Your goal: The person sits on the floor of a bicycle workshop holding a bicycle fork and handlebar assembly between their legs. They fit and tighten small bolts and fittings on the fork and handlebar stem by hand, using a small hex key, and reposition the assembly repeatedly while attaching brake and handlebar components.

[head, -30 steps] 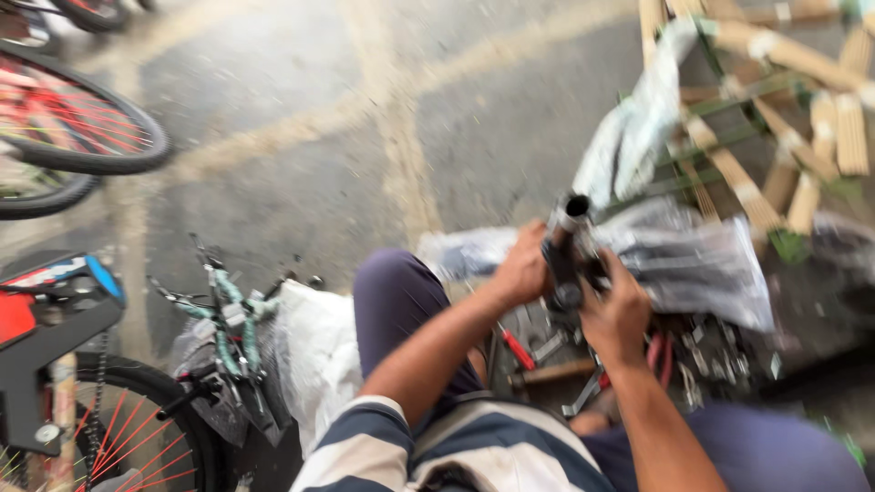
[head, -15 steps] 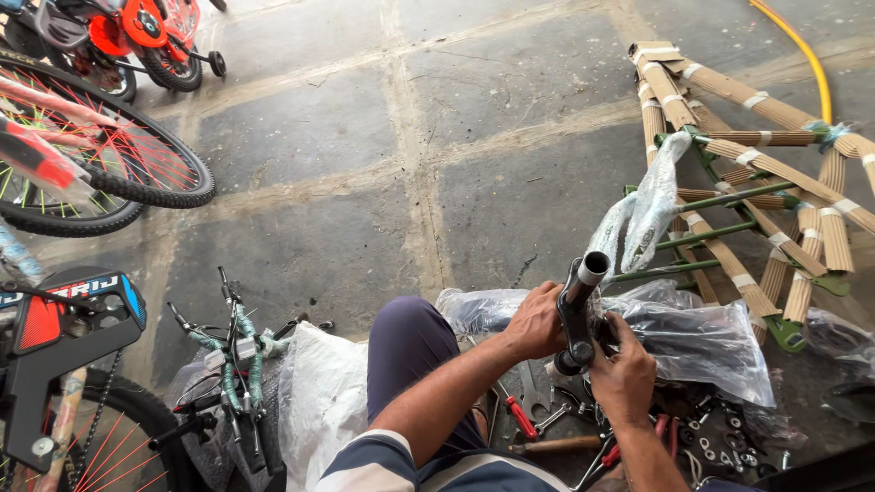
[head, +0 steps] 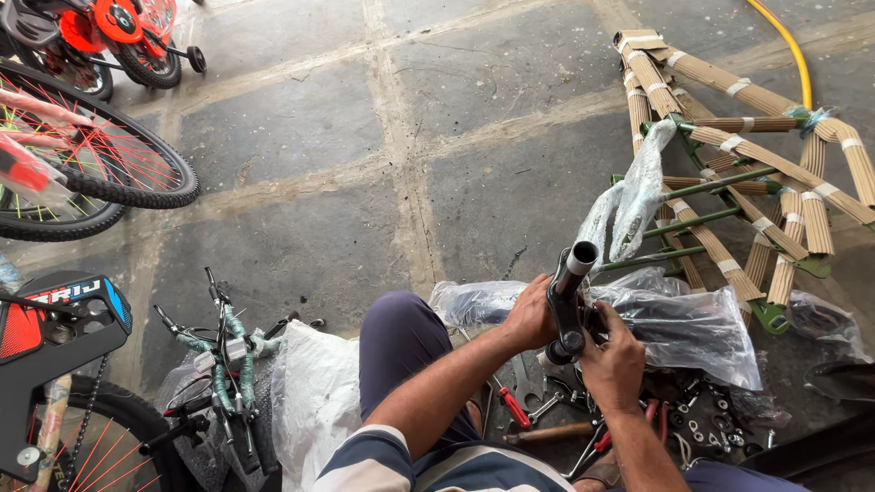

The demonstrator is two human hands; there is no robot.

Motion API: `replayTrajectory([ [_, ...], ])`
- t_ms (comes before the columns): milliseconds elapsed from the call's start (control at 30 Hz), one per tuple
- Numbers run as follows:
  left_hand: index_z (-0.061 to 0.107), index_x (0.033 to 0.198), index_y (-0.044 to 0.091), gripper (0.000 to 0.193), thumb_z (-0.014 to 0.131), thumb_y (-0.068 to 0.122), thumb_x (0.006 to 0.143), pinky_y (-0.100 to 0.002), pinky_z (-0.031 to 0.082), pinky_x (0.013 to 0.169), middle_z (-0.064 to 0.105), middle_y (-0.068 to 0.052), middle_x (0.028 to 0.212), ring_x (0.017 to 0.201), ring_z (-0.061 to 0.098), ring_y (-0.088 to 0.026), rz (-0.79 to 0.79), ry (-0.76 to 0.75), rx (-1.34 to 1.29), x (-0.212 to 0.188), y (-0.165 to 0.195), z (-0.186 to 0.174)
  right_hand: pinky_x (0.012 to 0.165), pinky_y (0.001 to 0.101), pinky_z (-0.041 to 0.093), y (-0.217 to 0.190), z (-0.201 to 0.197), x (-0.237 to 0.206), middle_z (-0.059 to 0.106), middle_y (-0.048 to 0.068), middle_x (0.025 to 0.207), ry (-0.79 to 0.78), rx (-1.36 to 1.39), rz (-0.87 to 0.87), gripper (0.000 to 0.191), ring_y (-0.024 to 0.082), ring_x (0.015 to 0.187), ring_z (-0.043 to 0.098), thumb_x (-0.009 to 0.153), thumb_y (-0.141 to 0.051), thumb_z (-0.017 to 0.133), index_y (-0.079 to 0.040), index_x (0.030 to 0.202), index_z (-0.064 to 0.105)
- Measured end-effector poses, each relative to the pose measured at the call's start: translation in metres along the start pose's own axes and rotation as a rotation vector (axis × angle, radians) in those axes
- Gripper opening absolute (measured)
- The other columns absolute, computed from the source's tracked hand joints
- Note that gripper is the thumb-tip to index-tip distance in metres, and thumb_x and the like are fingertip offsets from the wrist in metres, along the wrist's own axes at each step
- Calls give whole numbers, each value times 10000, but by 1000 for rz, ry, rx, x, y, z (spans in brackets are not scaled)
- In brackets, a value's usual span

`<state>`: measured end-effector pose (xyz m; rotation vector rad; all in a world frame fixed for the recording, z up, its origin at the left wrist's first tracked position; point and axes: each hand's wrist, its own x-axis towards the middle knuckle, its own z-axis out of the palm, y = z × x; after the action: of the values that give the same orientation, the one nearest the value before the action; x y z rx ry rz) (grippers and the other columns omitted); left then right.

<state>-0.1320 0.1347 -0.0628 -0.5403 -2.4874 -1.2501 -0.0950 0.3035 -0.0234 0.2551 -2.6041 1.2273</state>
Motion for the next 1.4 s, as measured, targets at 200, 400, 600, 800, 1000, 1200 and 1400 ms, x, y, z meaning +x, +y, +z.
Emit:
replayTrajectory([
  [200,655,1105,84,308,731,153,814,-474,474,902,662,-151,1041,1054,590,-370,28,-12,26,1,2,1,840,435,587,0,0,-1,741,240,1102,-3,21,39,505,362,1017,741,863,-234,776,45,1267,659],
  [400,620,1108,49,330,718,139,805,-471,480,887,627,-166,1034,1015,579,-374,-41,-7,46,1,6,-1,849,434,584,-4,-1,0,742,235,1105,16,46,-10,495,360,1017,745,863,-223,771,35,1269,654],
  [600,606,1067,35,267,703,113,830,-468,482,887,614,-152,989,986,582,-369,3,35,33,-5,-3,0,803,427,588,-2,1,-1,735,233,1118,-21,57,54,499,363,1000,743,868,-235,759,29,1278,648],
  [800,631,1064,66,250,692,142,834,-489,464,856,621,-156,943,953,577,-379,46,30,65,-7,-12,5,882,484,551,-2,-12,10,729,202,1120,-118,-229,-160,419,391,1042,693,918,-195,664,-6,1291,655],
  [1000,641,1067,38,230,718,176,900,-523,442,818,630,-198,946,923,567,-430,59,78,56,-8,-16,9,956,456,472,-10,-22,39,699,64,1097,-335,-774,-470,265,286,1140,611,884,-131,572,-86,1112,699],
  [1200,673,1060,79,255,779,128,833,-512,471,863,664,-157,1024,1000,610,-418,107,112,-73,-20,-13,7,1106,521,320,0,-35,48,682,128,1331,-311,-717,-652,214,289,1332,549,863,-119,577,-97,974,758],
  [1400,680,1107,75,300,799,136,838,-504,480,928,659,-137,1044,1035,603,-391,58,42,-67,-21,-7,-1,1257,596,193,6,-39,58,659,53,1372,-443,-766,-607,258,231,1377,525,1027,-66,539,-119,1101,780],
])
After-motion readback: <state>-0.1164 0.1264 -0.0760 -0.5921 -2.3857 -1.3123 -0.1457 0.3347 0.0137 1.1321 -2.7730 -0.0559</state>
